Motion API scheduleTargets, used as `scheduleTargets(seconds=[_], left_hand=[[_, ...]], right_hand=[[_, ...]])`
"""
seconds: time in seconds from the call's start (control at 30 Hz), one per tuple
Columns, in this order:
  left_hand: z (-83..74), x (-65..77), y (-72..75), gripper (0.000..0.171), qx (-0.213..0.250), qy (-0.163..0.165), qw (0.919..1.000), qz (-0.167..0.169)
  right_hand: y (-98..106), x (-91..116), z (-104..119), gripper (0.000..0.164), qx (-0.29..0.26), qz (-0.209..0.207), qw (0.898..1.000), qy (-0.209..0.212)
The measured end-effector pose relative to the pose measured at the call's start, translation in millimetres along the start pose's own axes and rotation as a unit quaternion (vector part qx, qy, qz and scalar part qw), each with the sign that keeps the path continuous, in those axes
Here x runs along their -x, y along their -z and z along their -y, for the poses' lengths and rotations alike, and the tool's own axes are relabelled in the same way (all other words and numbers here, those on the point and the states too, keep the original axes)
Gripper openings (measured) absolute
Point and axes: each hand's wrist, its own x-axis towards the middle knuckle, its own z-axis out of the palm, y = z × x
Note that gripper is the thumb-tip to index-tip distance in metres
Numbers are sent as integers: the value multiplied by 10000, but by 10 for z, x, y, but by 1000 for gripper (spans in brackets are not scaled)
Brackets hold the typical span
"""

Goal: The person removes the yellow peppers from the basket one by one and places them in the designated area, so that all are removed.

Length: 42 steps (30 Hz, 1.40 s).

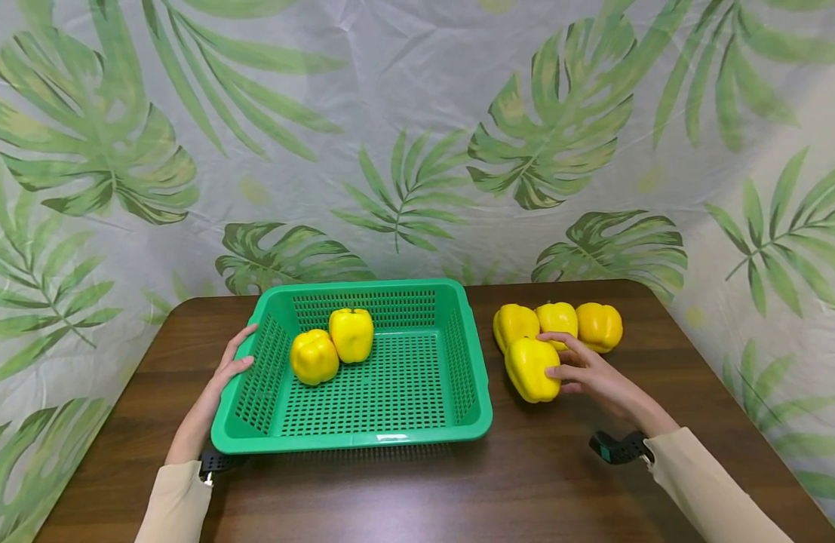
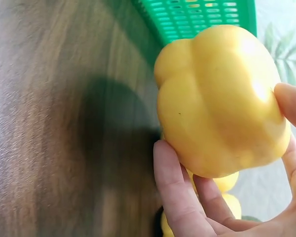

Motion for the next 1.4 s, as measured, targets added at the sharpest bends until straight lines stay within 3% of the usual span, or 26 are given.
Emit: scheduleTargets(seconds=[0.6,1.13,1.4], left_hand=[[-15,25,-11,70,-69,142,9998,-95],[5,15,9,69,-12,43,10000,-21],[-19,26,-14,67,2,274,9995,-151]], right_hand=[[9,47,-121,59,596,92,9977,-309],[25,56,-145,57,463,-50,9987,-191],[28,32,-99,56,480,-243,9985,-111]])
